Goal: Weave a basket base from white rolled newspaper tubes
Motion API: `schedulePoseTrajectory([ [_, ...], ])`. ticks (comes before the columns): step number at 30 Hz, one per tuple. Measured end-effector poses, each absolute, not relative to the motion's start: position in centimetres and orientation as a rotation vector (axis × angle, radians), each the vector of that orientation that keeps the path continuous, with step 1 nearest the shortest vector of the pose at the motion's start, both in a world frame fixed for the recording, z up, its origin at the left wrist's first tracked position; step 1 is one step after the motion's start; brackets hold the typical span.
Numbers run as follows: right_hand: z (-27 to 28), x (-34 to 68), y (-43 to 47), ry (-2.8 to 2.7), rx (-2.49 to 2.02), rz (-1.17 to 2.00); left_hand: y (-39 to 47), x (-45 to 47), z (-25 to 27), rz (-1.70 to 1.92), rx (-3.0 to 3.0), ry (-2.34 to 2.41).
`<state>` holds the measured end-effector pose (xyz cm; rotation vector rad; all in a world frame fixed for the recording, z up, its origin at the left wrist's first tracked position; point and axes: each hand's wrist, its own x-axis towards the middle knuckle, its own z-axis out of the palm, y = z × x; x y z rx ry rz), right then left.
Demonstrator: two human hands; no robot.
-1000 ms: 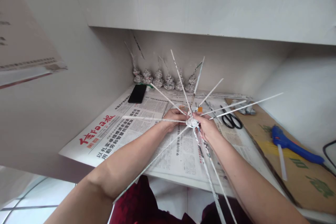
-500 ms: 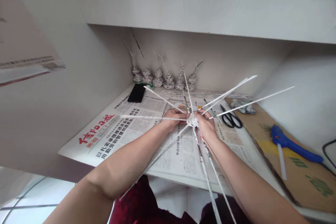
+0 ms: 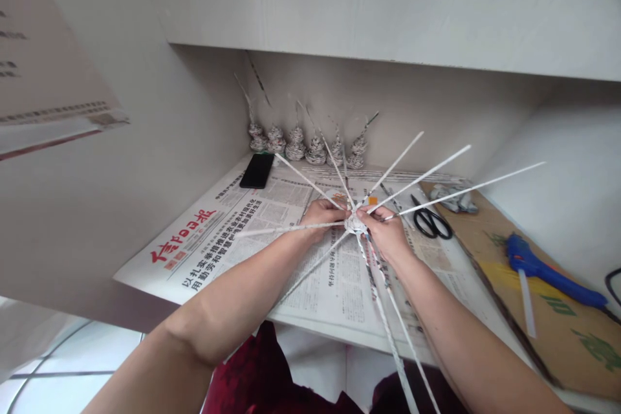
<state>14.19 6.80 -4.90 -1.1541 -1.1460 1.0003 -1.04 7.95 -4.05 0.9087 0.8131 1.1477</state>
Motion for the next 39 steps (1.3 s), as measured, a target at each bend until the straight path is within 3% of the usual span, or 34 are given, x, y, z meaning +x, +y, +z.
schedulePoseTrajectory([
  [8, -4.8, 14.3, 7.1, -1.063, -1.151, 1.136, 8.2, -1.2, -4.6, 1.154, 1.009, 0.775],
  [16, -5.6, 14.7, 7.1, -1.396, -1.159, 0.840, 8.2, -0.8, -4.7, 1.214, 0.989, 0.896],
  [31, -3.8, 14.6, 6.5, -1.010, -1.160, 1.392, 8.0, -1.2, -4.7, 1.116, 1.134, 0.805],
  [39, -3.8, 14.1, 6.6, -0.916, -1.119, 1.345, 7.9, -0.9, -4.5, 1.172, 1.024, 0.795],
])
